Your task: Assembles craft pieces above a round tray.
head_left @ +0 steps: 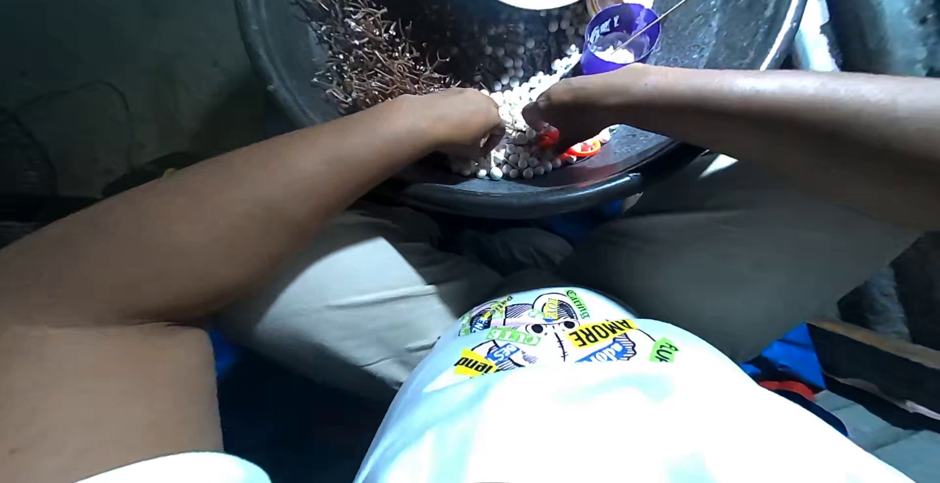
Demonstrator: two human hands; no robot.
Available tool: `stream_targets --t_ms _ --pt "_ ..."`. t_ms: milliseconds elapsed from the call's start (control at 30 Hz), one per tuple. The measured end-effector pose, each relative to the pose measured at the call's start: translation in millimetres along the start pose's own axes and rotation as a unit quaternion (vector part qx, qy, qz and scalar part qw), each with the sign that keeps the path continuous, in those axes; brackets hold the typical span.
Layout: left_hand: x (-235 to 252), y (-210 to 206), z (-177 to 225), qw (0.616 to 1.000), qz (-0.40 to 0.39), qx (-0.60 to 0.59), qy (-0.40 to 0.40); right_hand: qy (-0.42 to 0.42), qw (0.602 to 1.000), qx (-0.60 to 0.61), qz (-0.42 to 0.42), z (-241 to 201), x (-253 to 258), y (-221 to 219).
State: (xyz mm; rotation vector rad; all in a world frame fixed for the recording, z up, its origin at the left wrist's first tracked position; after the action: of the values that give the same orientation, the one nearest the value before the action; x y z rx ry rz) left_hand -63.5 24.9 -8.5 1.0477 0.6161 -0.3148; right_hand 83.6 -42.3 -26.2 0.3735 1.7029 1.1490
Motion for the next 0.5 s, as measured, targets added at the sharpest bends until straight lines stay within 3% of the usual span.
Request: stream_targets --t_ms 167,333,500 --pt "-33 19 -13 0.992 -0.013 0.038 0.121 -0.005 1.0 -0.015 -0.003 -1 -5 -9" --pt "-45 21 -24 0.979 -0.019 0.083 0.184 -0.032 0.999 -0.017 -0.031 -4 -9 -12" --pt "-40 19 -7 0.946 -0.019 0.027 0.322 -0.075 0.995 -0.037 -0.053 -11 -13 -9"
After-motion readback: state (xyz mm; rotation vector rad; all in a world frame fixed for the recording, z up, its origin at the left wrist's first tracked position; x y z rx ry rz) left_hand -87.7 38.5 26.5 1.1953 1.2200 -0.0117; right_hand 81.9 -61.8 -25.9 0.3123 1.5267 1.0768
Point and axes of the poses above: each hand's wrist, its own x-axis towards the middle knuckle, its own y-axis out of the back of the hand, z = x × y, the point moved 2 cm from there along x, towards the middle knuckle, and after that the axes turned 15 degrees about -x, right-handed, at the moved point
